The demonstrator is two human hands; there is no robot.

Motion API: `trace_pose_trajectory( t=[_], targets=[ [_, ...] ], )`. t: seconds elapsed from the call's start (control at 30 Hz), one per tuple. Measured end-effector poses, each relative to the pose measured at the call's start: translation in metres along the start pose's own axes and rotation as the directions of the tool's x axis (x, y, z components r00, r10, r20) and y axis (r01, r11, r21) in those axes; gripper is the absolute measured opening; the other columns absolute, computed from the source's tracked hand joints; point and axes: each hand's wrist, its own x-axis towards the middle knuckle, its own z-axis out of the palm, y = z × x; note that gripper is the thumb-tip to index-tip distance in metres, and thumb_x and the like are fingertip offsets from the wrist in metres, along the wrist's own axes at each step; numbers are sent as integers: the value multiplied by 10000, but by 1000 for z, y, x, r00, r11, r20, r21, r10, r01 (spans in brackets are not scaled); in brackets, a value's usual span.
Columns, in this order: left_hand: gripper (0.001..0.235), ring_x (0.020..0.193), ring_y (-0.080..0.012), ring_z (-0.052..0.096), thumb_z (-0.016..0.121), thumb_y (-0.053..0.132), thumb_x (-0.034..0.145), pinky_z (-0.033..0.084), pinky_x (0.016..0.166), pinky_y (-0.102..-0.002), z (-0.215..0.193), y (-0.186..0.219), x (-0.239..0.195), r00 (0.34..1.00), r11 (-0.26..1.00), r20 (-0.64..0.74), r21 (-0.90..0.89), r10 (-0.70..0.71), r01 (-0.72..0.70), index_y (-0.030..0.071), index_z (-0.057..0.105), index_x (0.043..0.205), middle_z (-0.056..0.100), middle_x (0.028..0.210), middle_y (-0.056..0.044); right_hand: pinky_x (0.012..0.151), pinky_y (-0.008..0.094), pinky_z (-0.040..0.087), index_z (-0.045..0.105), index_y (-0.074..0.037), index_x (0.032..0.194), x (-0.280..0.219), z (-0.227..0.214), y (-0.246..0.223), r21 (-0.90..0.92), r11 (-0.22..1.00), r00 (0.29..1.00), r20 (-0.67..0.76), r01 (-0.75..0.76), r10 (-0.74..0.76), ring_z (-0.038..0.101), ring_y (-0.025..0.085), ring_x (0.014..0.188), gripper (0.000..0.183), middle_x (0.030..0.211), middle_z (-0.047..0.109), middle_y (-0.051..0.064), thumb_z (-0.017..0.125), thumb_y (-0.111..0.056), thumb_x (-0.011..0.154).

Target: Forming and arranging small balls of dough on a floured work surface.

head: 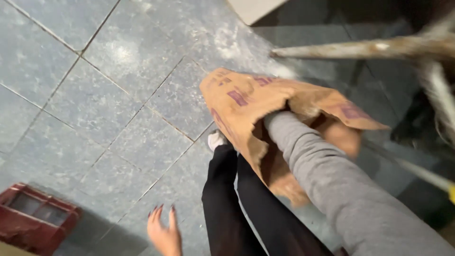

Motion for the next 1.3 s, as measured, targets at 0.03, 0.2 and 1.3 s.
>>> trace_pose_trajectory(
  t=[0.03,0.2,1.3],
  targets=[
    [400,1255,-392,622,803,263,881,465,1129,-485,20,-42,-11,998,999,-58,32,-6,8,2,702,1166,690,1257,-213,803,486,580,732,-66,1010,19,14,3,-7,1000,1000,-2,13,-13,702,349,1018,268,1054,739,157,647,-317,970],
    [416,1124,-378,677,845,268,847,508,1104,-474,96,-174,-45,981,996,-195,80,-23,39,-11,699,1118,703,1175,-234,816,486,575,724,-64,1036,87,66,-9,-14,997,997,-1,78,-78,693,359,1033,263,1074,731,166,646,-305,968],
    [411,1309,-327,608,772,344,862,455,1125,-446,51,-93,-119,947,960,-163,-56,-279,273,76,715,1168,708,1275,-118,907,485,544,668,-49,1208,-2,24,18,136,986,980,-189,95,-68,637,425,1129,314,1201,678,224,643,-227,951]
  ],
)
